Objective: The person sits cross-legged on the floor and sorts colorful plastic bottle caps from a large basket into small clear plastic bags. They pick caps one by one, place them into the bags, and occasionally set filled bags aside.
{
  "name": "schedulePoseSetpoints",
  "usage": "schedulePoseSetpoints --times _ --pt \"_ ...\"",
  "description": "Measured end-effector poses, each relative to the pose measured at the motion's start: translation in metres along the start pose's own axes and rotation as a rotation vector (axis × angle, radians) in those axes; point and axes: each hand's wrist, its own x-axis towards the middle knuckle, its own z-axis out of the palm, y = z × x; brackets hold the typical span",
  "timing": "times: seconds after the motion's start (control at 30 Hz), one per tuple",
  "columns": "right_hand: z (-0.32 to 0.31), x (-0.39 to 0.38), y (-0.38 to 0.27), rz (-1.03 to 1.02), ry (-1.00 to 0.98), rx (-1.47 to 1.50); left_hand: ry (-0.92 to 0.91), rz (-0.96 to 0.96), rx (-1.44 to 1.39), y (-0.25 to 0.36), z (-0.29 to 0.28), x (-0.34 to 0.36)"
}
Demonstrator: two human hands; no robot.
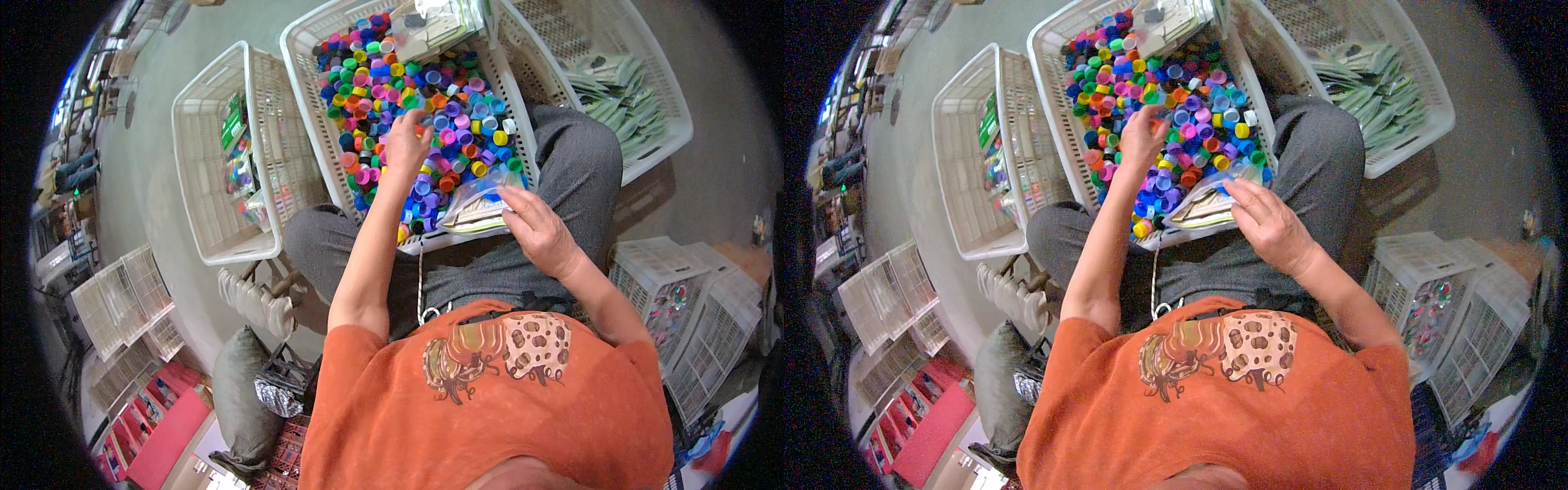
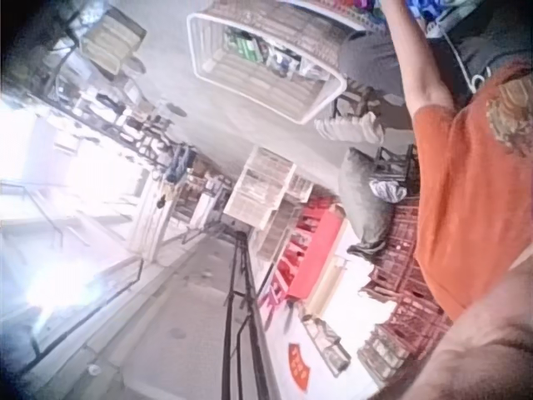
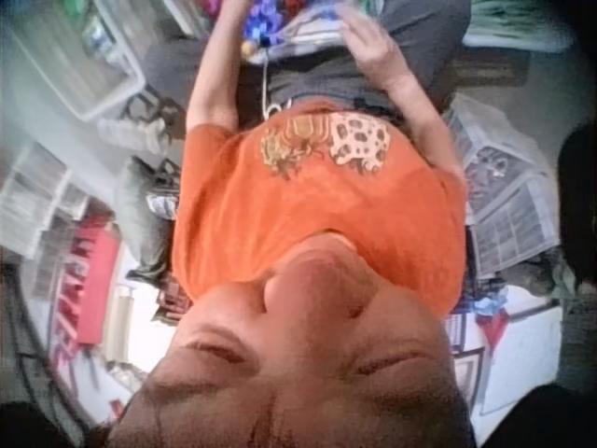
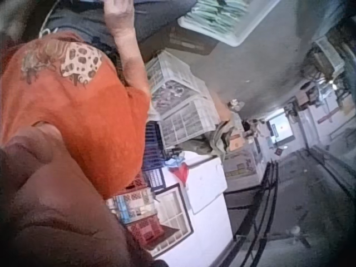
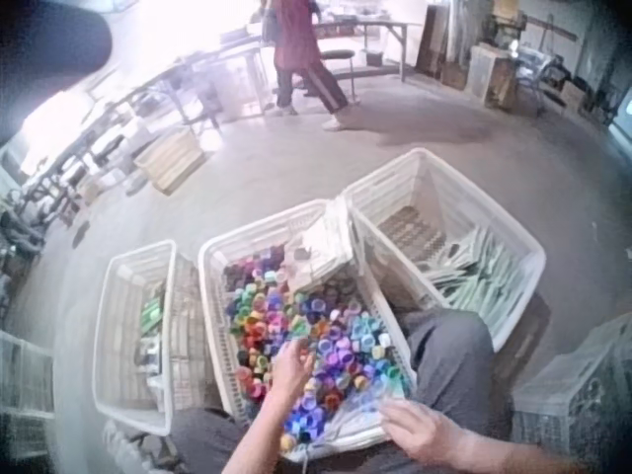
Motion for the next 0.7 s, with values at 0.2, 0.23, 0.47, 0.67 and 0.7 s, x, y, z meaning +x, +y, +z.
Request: schedulePoseSetpoints --times 0.2,0.23,0.47,0.67,0.7 --pt "0.002 0.005 0.003 0.036 0.005 0.007 -0.042 -0.077 0.132 -0.031 0.066 0.029" --pt "0.002 0.006 0.003 0.043 0.008 0.008 -0.013 -0.051 0.112 -0.039 0.067 0.029" --pt "0.007 0.009 0.001 0.075 0.010 0.013 -0.021 -0.314 -0.829 0.012 -0.055 -0.028" --pt "0.011 0.012 -0.011 0.050 -0.016 -0.028 -0.136 -0.199 -1.003 0.112 -0.100 -0.131" --pt "0.011 0.012 -0.016 0.042 -0.022 -0.024 -0.134 -0.193 -0.866 0.114 -0.093 -0.143"
